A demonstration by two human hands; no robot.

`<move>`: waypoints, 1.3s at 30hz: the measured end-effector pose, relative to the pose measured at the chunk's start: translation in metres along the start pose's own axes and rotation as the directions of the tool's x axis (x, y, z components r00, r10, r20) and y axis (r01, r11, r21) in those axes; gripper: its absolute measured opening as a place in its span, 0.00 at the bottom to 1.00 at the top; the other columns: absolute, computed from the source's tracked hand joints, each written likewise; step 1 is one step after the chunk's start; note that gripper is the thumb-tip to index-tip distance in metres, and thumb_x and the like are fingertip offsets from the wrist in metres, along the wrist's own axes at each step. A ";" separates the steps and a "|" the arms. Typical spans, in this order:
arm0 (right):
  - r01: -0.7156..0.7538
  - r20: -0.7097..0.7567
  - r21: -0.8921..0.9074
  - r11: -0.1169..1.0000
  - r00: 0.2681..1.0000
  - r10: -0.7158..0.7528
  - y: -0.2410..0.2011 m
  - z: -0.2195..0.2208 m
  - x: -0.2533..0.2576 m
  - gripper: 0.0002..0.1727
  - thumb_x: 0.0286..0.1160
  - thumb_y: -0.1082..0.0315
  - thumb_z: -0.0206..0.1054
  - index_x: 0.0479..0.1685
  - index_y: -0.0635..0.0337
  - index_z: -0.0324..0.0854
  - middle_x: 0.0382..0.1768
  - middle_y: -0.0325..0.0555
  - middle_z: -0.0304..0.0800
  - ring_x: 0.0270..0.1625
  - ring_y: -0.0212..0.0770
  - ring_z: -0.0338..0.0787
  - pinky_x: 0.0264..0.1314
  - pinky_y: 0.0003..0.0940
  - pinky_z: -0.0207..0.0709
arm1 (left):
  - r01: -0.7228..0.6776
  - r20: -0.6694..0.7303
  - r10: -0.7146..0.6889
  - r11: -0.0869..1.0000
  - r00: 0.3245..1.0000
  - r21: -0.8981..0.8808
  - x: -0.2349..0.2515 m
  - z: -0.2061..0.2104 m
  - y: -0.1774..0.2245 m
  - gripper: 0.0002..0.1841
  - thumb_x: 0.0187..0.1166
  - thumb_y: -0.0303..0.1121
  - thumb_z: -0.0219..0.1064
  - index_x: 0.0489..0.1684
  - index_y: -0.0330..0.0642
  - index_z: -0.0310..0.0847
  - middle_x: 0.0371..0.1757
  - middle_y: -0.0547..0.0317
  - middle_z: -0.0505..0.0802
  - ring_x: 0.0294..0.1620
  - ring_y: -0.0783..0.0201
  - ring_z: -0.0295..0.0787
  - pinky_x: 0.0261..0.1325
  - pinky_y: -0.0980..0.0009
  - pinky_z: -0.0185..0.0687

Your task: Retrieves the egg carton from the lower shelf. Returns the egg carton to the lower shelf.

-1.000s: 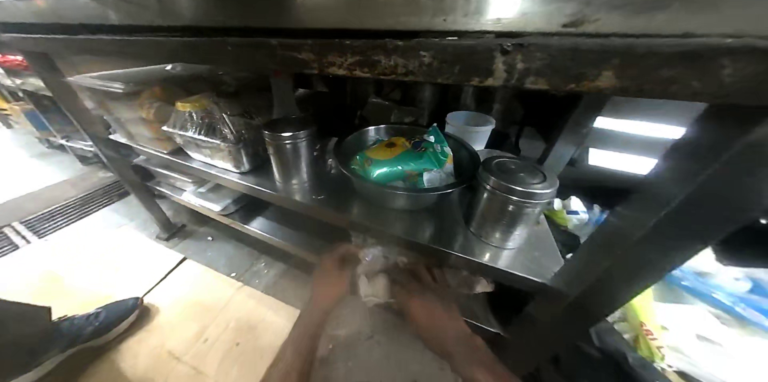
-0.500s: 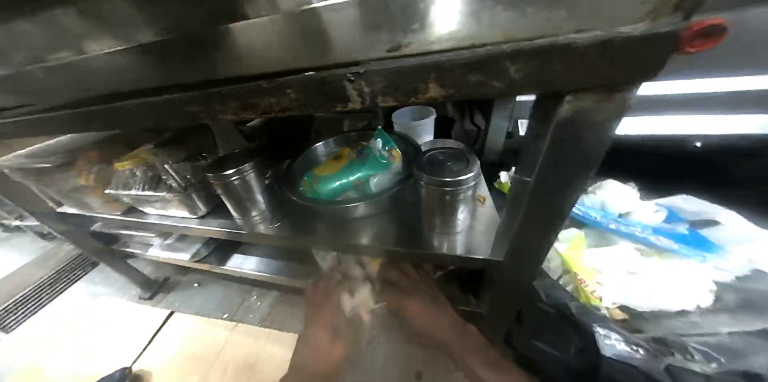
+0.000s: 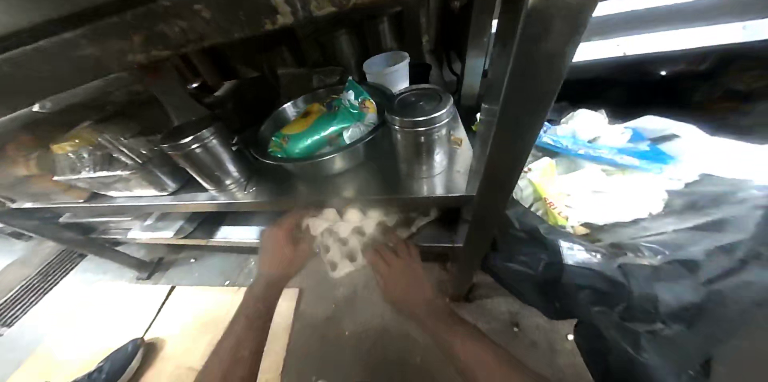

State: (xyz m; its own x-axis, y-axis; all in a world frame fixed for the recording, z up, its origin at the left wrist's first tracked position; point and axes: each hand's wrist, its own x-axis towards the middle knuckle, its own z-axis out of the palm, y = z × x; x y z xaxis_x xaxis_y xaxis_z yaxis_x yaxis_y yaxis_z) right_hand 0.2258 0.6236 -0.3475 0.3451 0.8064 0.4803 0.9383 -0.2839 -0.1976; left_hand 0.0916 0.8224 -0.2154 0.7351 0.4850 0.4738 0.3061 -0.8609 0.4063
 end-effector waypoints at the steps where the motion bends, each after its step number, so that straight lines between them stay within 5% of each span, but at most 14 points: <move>1: 0.007 0.038 0.020 1.000 0.999 -0.008 0.000 0.004 -0.005 0.28 0.73 0.65 0.69 0.75 0.36 0.79 0.71 0.40 0.87 0.79 0.59 0.79 0.71 0.67 0.75 | 0.007 -0.016 -0.007 1.000 1.000 -0.013 -0.001 -0.001 -0.004 0.12 0.71 0.27 0.70 0.51 0.43 0.92 0.42 0.52 0.96 0.38 0.54 0.94 0.45 0.45 0.90; 5: 0.101 -0.029 -0.007 0.995 0.994 -0.101 -0.004 0.012 -0.006 0.21 0.70 0.70 0.70 0.64 0.45 0.86 0.57 0.41 0.94 0.65 0.56 0.89 0.65 0.60 0.82 | -0.053 -0.153 0.044 0.997 0.987 -0.051 -0.002 -0.007 -0.012 0.11 0.67 0.29 0.68 0.45 0.42 0.91 0.35 0.57 0.95 0.31 0.61 0.92 0.37 0.53 0.89; 8: 0.224 -0.167 0.058 0.973 0.963 -0.211 -0.026 0.016 -0.007 0.14 0.72 0.70 0.69 0.53 0.43 0.88 0.49 0.38 0.94 0.56 0.52 0.90 0.60 0.56 0.84 | -0.036 -0.209 -0.006 0.980 0.978 -0.196 -0.004 -0.022 -0.020 0.12 0.69 0.28 0.68 0.49 0.40 0.89 0.43 0.58 0.96 0.37 0.67 0.93 0.43 0.60 0.92; 15: 0.174 0.068 0.140 0.975 0.981 -0.184 -0.088 -0.003 0.011 0.24 0.74 0.74 0.67 0.70 0.44 0.84 0.55 0.41 0.94 0.59 0.53 0.90 0.57 0.49 0.88 | 0.066 -0.259 -0.215 0.873 0.942 -0.484 -0.020 -0.038 -0.061 0.12 0.68 0.20 0.63 0.49 0.31 0.82 0.55 0.50 0.94 0.58 0.59 0.92 0.62 0.56 0.90; 19: 0.113 0.237 0.186 0.976 0.959 -0.156 -0.081 -0.004 -0.013 0.17 0.80 0.71 0.62 0.65 0.51 0.87 0.49 0.53 0.95 0.47 0.57 0.95 0.46 0.58 0.89 | 0.259 -0.344 -0.650 0.649 0.677 -0.716 0.005 -0.062 -0.079 0.19 0.94 0.37 0.54 0.72 0.31 0.63 0.44 0.50 0.87 0.30 0.62 0.92 0.35 0.62 0.95; 21: 0.159 0.183 0.154 0.975 0.965 -0.186 -0.074 -0.007 -0.016 0.16 0.78 0.69 0.65 0.61 0.47 0.89 0.41 0.49 0.95 0.38 0.53 0.95 0.38 0.55 0.88 | 0.405 -0.325 -0.657 0.707 0.680 -0.580 0.006 -0.086 -0.091 0.23 0.92 0.33 0.57 0.81 0.36 0.57 0.56 0.45 0.84 0.38 0.58 0.93 0.40 0.58 0.95; 23: 0.207 0.148 0.118 0.971 0.964 -0.223 -0.068 -0.016 -0.003 0.18 0.75 0.69 0.68 0.61 0.43 0.89 0.40 0.45 0.94 0.34 0.51 0.93 0.33 0.54 0.87 | 0.439 -0.278 -0.546 0.821 0.790 -0.365 -0.012 -0.096 -0.084 0.41 0.74 0.21 0.71 0.89 0.39 0.52 0.77 0.30 0.74 0.60 0.40 0.87 0.56 0.43 0.89; 25: 0.173 0.343 0.199 0.965 0.910 -0.234 -0.064 -0.033 0.011 0.23 0.79 0.72 0.62 0.73 0.44 0.83 0.49 0.53 0.93 0.42 0.60 0.93 0.40 0.62 0.85 | 0.473 -0.121 -0.538 0.811 0.834 -0.343 -0.041 -0.085 -0.066 0.53 0.63 0.21 0.74 0.95 0.46 0.45 0.88 0.30 0.61 0.77 0.33 0.73 0.68 0.37 0.79; 28: 0.078 0.499 0.257 0.963 0.843 -0.201 -0.057 -0.039 0.013 0.26 0.84 0.71 0.57 0.80 0.40 0.78 0.56 0.58 0.91 0.50 0.66 0.92 0.49 0.70 0.81 | 0.754 0.277 -0.761 0.388 0.586 -0.531 -0.065 -0.038 -0.046 0.29 0.90 0.48 0.55 0.88 0.47 0.61 0.80 0.46 0.79 0.76 0.42 0.77 0.66 0.36 0.76; 30: 0.065 0.515 0.280 0.958 0.832 -0.207 -0.043 -0.043 0.006 0.27 0.84 0.71 0.58 0.80 0.37 0.78 0.57 0.58 0.91 0.54 0.65 0.92 0.55 0.71 0.80 | 0.812 0.447 -0.773 0.147 0.450 -0.564 -0.065 0.000 -0.058 0.34 0.88 0.63 0.50 0.84 0.48 0.67 0.74 0.46 0.84 0.71 0.43 0.82 0.65 0.36 0.78; 31: 0.065 0.509 0.297 0.953 0.834 -0.215 -0.034 -0.048 0.004 0.27 0.82 0.72 0.59 0.78 0.36 0.80 0.56 0.57 0.92 0.56 0.64 0.91 0.59 0.70 0.79 | 0.780 0.469 -0.751 0.098 0.465 -0.618 -0.063 0.018 -0.064 0.32 0.88 0.61 0.52 0.82 0.48 0.69 0.69 0.46 0.87 0.65 0.45 0.86 0.60 0.40 0.82; 33: 0.098 0.479 0.331 0.938 0.840 -0.257 -0.013 -0.057 0.001 0.25 0.78 0.73 0.62 0.72 0.39 0.85 0.50 0.58 0.93 0.55 0.64 0.91 0.62 0.70 0.78 | 0.633 0.414 -0.640 0.150 0.648 -0.759 -0.058 0.047 -0.075 0.30 0.88 0.44 0.61 0.89 0.51 0.61 0.72 0.45 0.85 0.65 0.49 0.86 0.60 0.46 0.86; 35: 0.205 0.437 0.310 0.928 0.837 -0.330 0.011 -0.062 0.004 0.22 0.74 0.74 0.66 0.64 0.41 0.89 0.45 0.55 0.95 0.51 0.63 0.93 0.58 0.70 0.82 | 0.485 0.263 -0.518 0.358 0.814 -0.798 -0.046 0.064 -0.084 0.44 0.74 0.36 0.73 0.93 0.51 0.53 0.79 0.45 0.79 0.72 0.54 0.84 0.68 0.53 0.86; 39: 0.131 0.271 0.135 0.982 0.948 -0.164 0.055 -0.058 0.004 0.11 0.67 0.72 0.71 0.43 0.46 0.96 0.47 0.51 0.97 0.60 0.63 0.91 0.74 0.80 0.64 | 0.435 0.029 -0.463 0.807 0.886 -0.400 -0.025 0.063 -0.084 0.18 0.82 0.43 0.68 0.61 0.40 0.84 0.48 0.49 0.94 0.44 0.57 0.94 0.52 0.53 0.92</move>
State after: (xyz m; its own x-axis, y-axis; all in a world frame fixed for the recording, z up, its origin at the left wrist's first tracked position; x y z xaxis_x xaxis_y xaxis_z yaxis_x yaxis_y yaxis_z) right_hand 0.2806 0.5810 -0.3067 0.1670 0.9520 0.2565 0.9637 -0.1027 -0.2462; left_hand 0.0855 0.8728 -0.3106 0.5268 0.8240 0.2084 0.3252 -0.4219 0.8463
